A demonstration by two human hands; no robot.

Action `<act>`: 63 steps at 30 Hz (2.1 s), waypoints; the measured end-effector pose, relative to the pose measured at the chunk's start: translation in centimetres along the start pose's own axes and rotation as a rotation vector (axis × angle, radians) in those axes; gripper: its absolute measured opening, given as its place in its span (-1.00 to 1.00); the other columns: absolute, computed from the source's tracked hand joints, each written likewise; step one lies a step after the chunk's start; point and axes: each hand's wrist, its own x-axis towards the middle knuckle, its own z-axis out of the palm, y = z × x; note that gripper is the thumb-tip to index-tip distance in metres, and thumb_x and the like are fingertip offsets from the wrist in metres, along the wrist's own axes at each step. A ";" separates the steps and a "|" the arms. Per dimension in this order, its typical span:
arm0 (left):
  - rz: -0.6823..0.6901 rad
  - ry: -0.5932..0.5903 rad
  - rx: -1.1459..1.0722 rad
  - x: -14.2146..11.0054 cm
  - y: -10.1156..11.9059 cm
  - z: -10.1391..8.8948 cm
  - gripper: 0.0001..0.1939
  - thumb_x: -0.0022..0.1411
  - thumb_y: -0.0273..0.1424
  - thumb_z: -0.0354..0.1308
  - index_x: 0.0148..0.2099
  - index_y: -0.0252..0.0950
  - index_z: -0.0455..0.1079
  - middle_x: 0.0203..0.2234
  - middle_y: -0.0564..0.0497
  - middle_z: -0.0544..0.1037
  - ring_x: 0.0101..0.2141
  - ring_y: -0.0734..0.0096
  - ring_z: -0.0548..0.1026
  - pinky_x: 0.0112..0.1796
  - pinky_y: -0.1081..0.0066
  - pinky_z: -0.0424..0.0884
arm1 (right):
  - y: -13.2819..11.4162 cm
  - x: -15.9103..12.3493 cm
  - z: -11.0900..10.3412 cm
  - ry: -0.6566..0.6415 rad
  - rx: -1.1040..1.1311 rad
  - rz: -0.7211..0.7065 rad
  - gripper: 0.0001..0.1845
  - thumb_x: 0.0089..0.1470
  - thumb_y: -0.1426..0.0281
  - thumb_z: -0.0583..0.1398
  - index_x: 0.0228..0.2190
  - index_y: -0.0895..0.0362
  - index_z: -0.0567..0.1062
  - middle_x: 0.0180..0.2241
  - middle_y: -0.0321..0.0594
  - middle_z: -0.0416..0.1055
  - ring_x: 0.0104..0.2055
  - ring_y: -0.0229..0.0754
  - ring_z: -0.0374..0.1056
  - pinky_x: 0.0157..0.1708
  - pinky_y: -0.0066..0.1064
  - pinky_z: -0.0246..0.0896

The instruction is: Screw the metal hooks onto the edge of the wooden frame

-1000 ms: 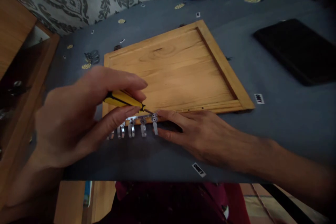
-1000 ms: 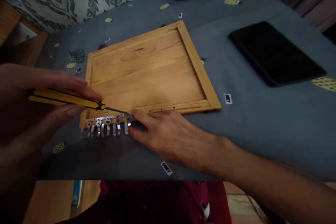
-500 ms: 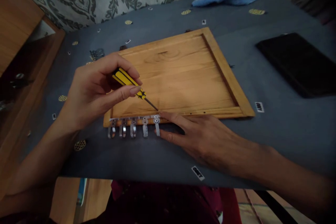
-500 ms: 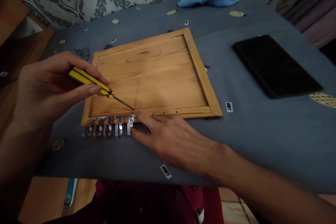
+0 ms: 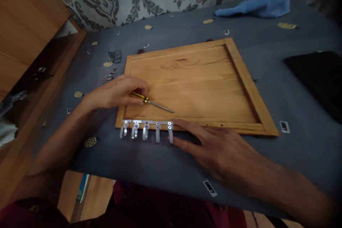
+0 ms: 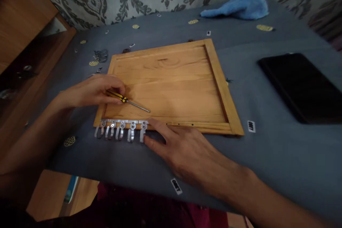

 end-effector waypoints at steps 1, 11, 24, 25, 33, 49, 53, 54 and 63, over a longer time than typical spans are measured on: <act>0.007 -0.003 0.005 0.0 0.0 0.1 -0.81 0.27 -0.23 0.16 -0.27 -0.26 0.38 -0.37 0.05 0.49 -0.33 0.42 0.42 -0.30 0.43 0.25 | 0.0 0.0 0.0 0.001 0.006 0.005 -0.49 -0.02 0.67 0.03 -0.07 0.07 0.45 0.09 -0.04 0.39 -0.35 -0.11 0.47 -0.45 -0.27 0.43; 0.048 0.052 0.019 -0.8 2.0 -0.2 -0.74 0.35 -0.19 0.07 -0.11 -0.27 0.40 -0.23 -0.02 0.47 -0.19 0.35 0.42 -0.17 0.40 0.27 | 0.3 -0.5 -0.1 0.057 0.080 0.027 -0.55 0.15 0.63 -0.02 -0.04 0.11 0.48 0.08 0.01 0.40 -0.19 -0.11 0.51 -0.35 -0.29 0.51; 0.066 -0.068 -0.044 -0.7 7.3 2.9 -0.43 0.18 0.09 0.12 -0.03 -0.29 0.36 -0.21 -0.05 0.45 -0.20 0.28 0.40 -0.22 0.35 0.27 | 0.1 -0.6 0.2 0.124 0.132 0.059 -0.58 0.21 0.57 0.01 0.07 0.24 0.39 0.09 0.07 0.40 -0.07 -0.08 0.48 -0.18 -0.24 0.53; 0.057 -0.053 -0.037 -0.7 7.4 3.1 -0.44 0.18 0.09 0.13 -0.04 -0.29 0.36 -0.22 -0.04 0.45 -0.19 0.28 0.40 -0.21 0.34 0.26 | 0.1 -0.6 0.2 0.120 0.131 0.059 -0.59 0.21 0.57 0.00 0.06 0.24 0.39 0.09 0.08 0.40 -0.07 -0.08 0.48 -0.19 -0.23 0.53; 0.015 0.010 0.011 -0.7 8.1 4.2 -0.56 0.21 0.01 0.17 -0.11 -0.27 0.36 -0.24 -0.02 0.43 -0.18 0.25 0.37 -0.18 0.29 0.25 | -0.1 -0.3 -0.3 0.095 0.086 0.043 -0.60 0.19 0.60 -0.01 0.02 0.27 0.43 0.08 0.10 0.41 -0.13 -0.07 0.51 -0.29 -0.26 0.54; -0.004 0.063 0.026 -0.3 8.6 4.4 -0.67 0.21 -0.12 0.21 -0.23 -0.31 0.36 -0.29 -0.03 0.46 -0.22 0.22 0.39 -0.20 0.23 0.29 | -0.1 -0.1 -0.2 0.042 0.033 0.019 -0.61 0.18 0.56 0.00 0.00 0.18 0.43 0.12 0.04 0.37 -0.27 -0.13 0.48 -0.46 -0.31 0.40; -0.016 0.059 0.031 -0.2 8.7 4.5 -0.68 0.21 -0.13 0.22 -0.24 -0.29 0.35 -0.30 -0.01 0.46 -0.23 0.24 0.39 -0.22 0.26 0.28 | -0.1 -0.2 -0.1 0.034 0.038 0.018 -0.62 0.17 0.56 0.01 -0.04 0.15 0.45 0.12 0.02 0.37 -0.26 -0.13 0.48 -0.45 -0.31 0.38; -0.022 0.058 0.030 -0.2 8.7 4.5 -0.69 0.21 -0.13 0.22 -0.25 -0.29 0.35 -0.30 -0.01 0.47 -0.23 0.25 0.39 -0.22 0.26 0.27 | -0.1 -0.3 0.0 0.040 0.041 0.011 -0.63 0.17 0.56 0.01 -0.05 0.15 0.45 0.12 0.02 0.37 -0.25 -0.12 0.48 -0.45 -0.31 0.38; -0.037 0.058 0.011 -1.1 7.9 2.4 -0.66 0.33 -0.09 0.07 -0.10 -0.25 0.38 -0.24 0.01 0.49 -0.19 0.32 0.43 -0.24 0.36 0.28 | 0.1 -0.2 0.2 0.033 0.004 -0.008 -0.65 0.20 0.54 0.01 -0.07 0.10 0.47 0.09 0.00 0.38 -0.34 -0.19 0.45 -0.43 -0.33 0.38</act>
